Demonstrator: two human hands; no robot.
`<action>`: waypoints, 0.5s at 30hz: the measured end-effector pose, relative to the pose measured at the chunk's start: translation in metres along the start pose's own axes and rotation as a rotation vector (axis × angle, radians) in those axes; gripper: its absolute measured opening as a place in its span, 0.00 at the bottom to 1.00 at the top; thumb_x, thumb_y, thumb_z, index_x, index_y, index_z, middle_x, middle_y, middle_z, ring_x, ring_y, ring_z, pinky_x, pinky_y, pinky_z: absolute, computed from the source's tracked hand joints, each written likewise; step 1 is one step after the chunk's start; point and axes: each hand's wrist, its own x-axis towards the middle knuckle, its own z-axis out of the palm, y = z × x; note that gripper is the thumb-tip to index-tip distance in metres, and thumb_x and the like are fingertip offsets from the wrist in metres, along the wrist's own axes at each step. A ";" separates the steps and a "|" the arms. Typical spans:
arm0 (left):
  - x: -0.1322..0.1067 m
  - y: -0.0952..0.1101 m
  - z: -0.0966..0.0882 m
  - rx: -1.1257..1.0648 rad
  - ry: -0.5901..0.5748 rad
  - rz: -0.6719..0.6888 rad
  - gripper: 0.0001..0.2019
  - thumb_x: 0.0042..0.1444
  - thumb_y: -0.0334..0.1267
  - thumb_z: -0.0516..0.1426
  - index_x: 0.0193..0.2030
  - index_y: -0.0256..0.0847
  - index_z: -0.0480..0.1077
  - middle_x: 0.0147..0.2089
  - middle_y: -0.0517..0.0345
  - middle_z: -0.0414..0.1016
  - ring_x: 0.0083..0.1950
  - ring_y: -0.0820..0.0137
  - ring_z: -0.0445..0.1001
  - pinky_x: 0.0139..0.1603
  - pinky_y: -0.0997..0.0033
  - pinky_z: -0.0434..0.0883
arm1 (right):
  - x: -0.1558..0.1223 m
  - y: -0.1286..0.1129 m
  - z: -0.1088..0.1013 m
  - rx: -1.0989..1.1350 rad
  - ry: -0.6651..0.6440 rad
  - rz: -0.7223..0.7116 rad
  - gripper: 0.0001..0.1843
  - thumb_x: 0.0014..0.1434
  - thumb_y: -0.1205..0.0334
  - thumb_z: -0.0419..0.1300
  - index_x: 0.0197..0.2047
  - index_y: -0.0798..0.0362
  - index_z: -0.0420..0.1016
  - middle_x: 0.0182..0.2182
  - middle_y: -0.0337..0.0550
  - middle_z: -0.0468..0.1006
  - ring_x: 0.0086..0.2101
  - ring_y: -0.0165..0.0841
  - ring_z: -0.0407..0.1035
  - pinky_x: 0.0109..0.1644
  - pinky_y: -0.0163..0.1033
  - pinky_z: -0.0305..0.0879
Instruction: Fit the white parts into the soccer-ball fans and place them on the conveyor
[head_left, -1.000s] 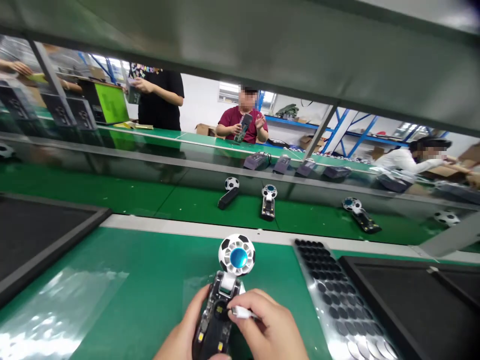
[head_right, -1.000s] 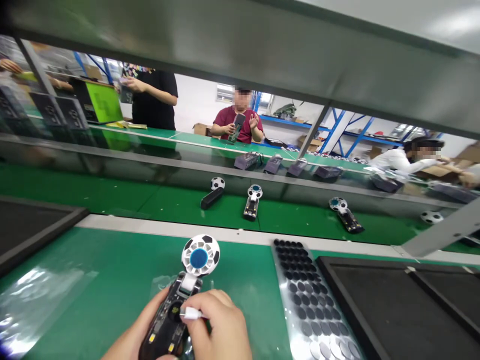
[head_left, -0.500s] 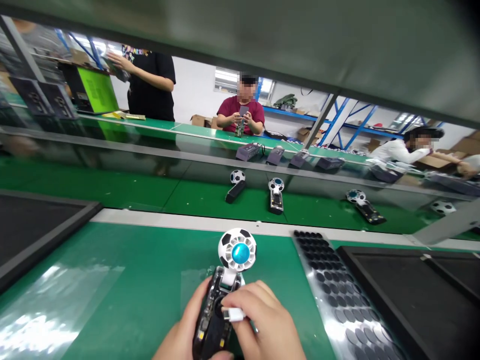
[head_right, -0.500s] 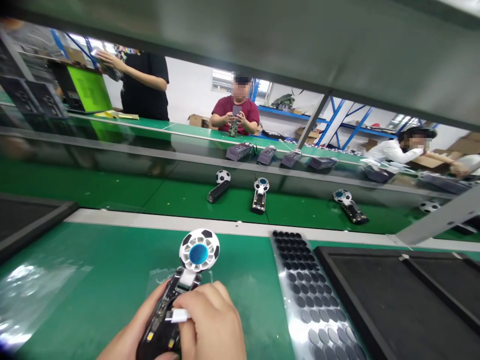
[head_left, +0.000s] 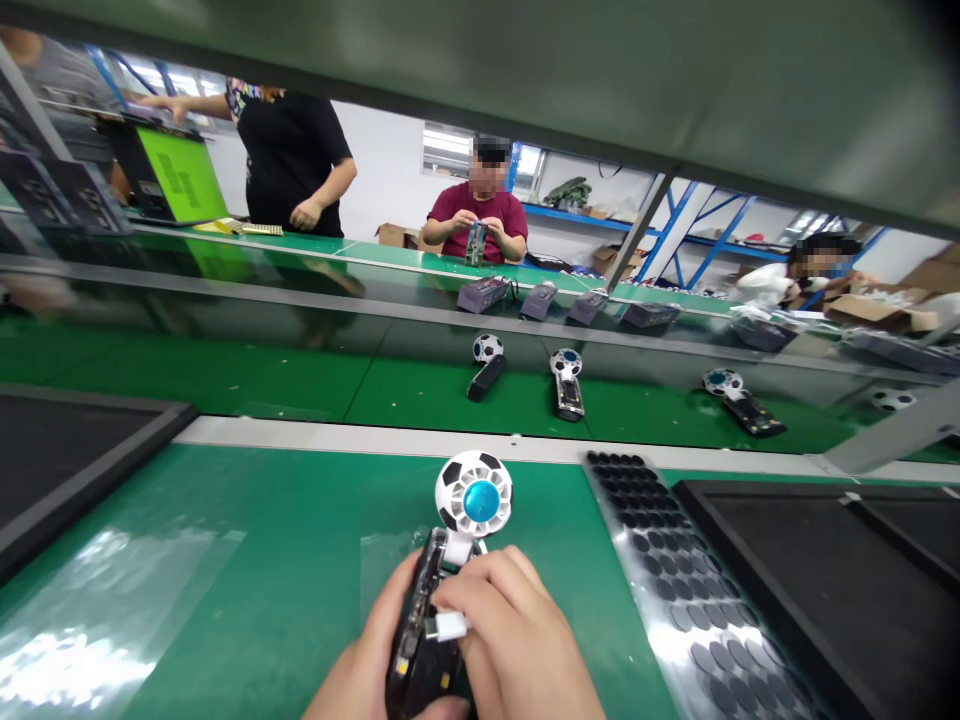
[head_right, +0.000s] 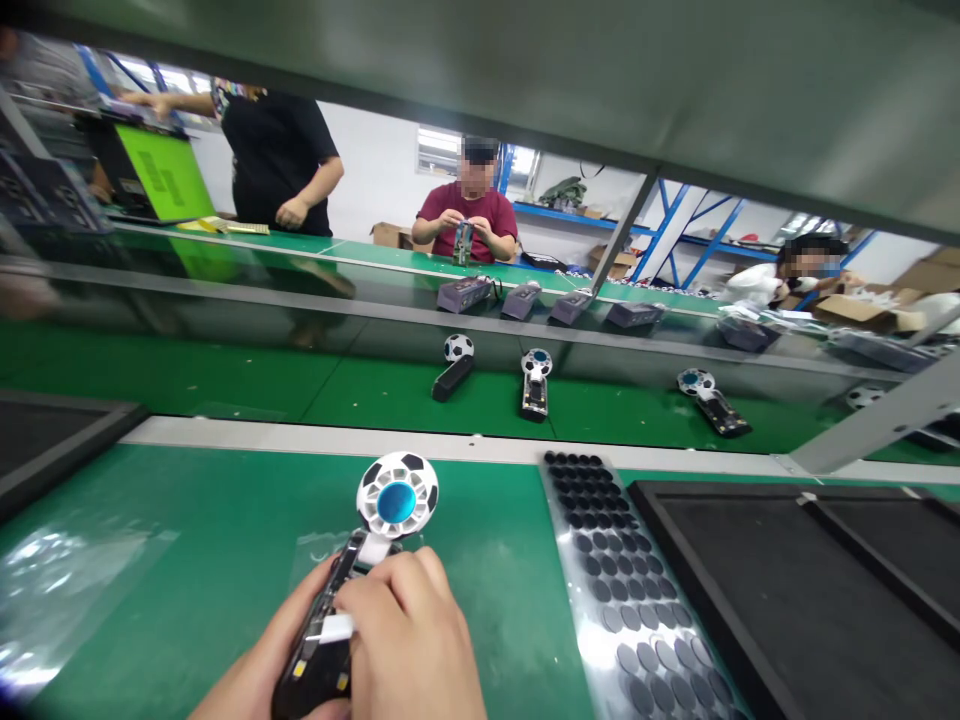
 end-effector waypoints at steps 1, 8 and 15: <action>0.000 0.000 0.000 0.004 0.001 0.001 0.41 0.43 0.39 0.57 0.61 0.41 0.39 0.60 0.55 0.57 0.62 0.58 0.49 0.53 0.69 0.63 | 0.000 0.000 0.000 0.003 0.009 -0.002 0.19 0.47 0.79 0.45 0.33 0.49 0.69 0.28 0.39 0.69 0.31 0.33 0.62 0.31 0.33 0.62; 0.002 -0.001 -0.001 0.000 -0.021 -0.004 0.41 0.42 0.39 0.57 0.61 0.40 0.38 0.59 0.55 0.60 0.62 0.59 0.50 0.52 0.70 0.64 | 0.000 0.002 0.002 -0.005 0.054 -0.024 0.19 0.46 0.79 0.46 0.34 0.49 0.69 0.28 0.38 0.70 0.30 0.33 0.62 0.30 0.33 0.62; 0.003 -0.002 0.000 -0.014 -0.034 -0.003 0.42 0.43 0.40 0.57 0.61 0.37 0.36 0.56 0.52 0.64 0.62 0.60 0.50 0.52 0.71 0.63 | -0.001 0.004 0.004 0.009 0.063 -0.045 0.15 0.49 0.77 0.46 0.30 0.51 0.69 0.27 0.39 0.70 0.30 0.32 0.61 0.30 0.34 0.62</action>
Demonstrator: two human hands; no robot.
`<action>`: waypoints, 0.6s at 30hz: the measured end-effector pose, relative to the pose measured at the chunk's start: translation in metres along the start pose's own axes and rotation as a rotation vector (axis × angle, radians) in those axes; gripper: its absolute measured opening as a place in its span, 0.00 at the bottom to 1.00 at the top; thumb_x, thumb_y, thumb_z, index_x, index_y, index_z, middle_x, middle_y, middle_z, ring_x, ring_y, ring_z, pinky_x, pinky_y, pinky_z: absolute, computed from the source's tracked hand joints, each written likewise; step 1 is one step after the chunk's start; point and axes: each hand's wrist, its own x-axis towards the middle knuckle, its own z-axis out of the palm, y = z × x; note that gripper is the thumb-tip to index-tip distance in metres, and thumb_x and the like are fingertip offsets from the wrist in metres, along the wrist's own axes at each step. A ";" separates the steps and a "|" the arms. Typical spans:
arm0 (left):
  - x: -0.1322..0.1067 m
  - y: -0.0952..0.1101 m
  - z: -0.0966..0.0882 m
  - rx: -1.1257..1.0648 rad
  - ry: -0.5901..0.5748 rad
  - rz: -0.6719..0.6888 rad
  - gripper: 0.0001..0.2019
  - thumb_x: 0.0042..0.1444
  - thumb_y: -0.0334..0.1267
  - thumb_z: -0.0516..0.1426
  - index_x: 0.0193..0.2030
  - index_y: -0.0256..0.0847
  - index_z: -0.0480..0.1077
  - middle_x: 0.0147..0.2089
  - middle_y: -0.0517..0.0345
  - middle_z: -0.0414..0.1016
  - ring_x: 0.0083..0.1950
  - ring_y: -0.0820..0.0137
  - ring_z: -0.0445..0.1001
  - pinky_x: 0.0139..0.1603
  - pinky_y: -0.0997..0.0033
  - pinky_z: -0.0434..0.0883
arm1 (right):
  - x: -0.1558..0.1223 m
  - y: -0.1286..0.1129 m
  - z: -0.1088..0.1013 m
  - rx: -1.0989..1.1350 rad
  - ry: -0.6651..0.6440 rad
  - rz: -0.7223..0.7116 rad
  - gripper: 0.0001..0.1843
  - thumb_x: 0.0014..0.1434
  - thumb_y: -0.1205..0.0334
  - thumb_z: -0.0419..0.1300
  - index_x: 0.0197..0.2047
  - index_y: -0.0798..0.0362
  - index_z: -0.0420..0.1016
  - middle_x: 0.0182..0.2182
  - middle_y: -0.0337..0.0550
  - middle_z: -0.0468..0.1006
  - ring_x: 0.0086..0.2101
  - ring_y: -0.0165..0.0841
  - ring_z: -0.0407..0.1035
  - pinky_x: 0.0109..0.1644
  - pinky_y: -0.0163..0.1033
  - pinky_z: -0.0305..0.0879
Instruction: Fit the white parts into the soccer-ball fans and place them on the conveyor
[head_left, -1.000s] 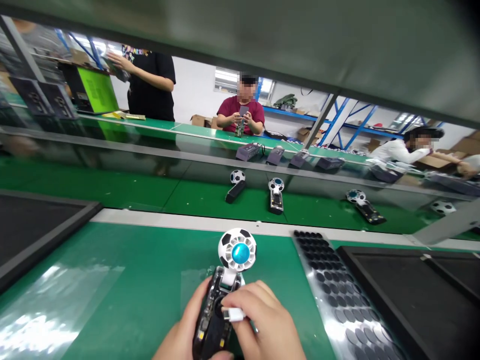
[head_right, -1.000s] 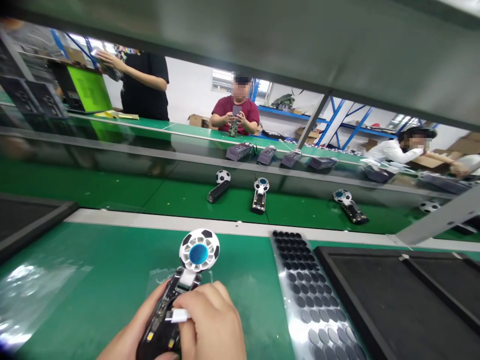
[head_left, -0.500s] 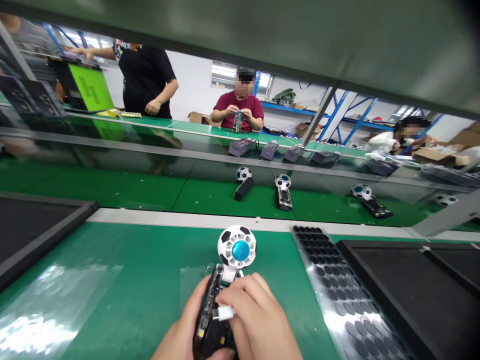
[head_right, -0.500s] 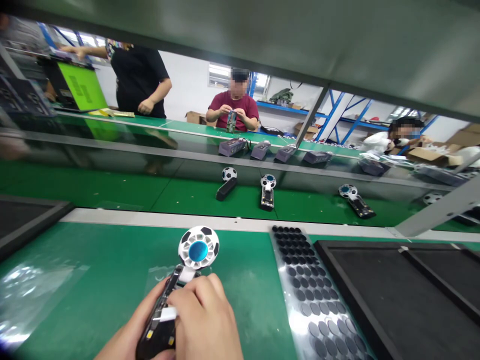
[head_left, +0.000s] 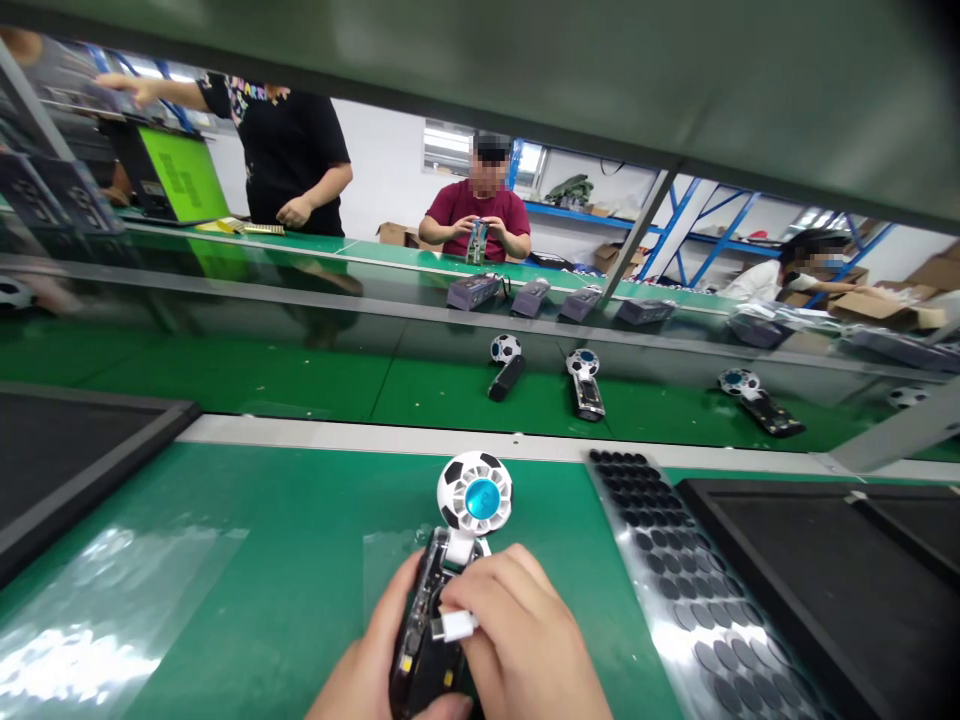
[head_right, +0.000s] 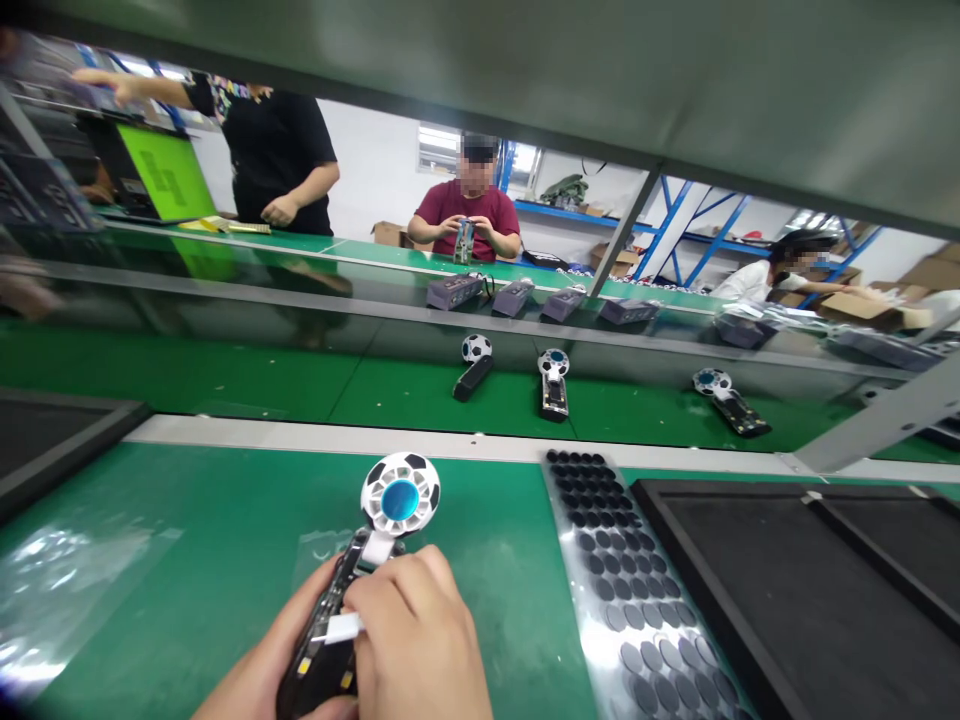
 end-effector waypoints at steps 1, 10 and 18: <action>0.000 0.000 0.000 -0.004 -0.004 -0.002 0.42 0.43 0.40 0.57 0.61 0.37 0.36 0.55 0.52 0.65 0.62 0.60 0.50 0.51 0.71 0.64 | 0.000 0.000 0.001 -0.001 0.003 0.005 0.15 0.49 0.77 0.46 0.30 0.51 0.69 0.27 0.39 0.70 0.30 0.32 0.61 0.31 0.34 0.62; 0.000 0.002 -0.003 -0.117 -0.016 0.028 0.40 0.41 0.42 0.58 0.59 0.39 0.41 0.56 0.47 0.62 0.52 0.60 0.65 0.48 0.69 0.63 | -0.001 0.000 0.005 0.161 0.132 0.382 0.15 0.49 0.67 0.54 0.41 0.43 0.64 0.35 0.37 0.66 0.35 0.33 0.64 0.38 0.36 0.62; 0.000 0.025 -0.008 -0.747 -0.043 -0.021 0.38 0.46 0.48 0.57 0.56 0.44 0.37 0.30 0.56 0.71 0.28 0.62 0.72 0.34 0.61 0.66 | -0.004 0.008 -0.013 0.610 0.062 0.627 0.19 0.52 0.43 0.49 0.39 0.48 0.63 0.21 0.31 0.55 0.21 0.26 0.51 0.24 0.30 0.49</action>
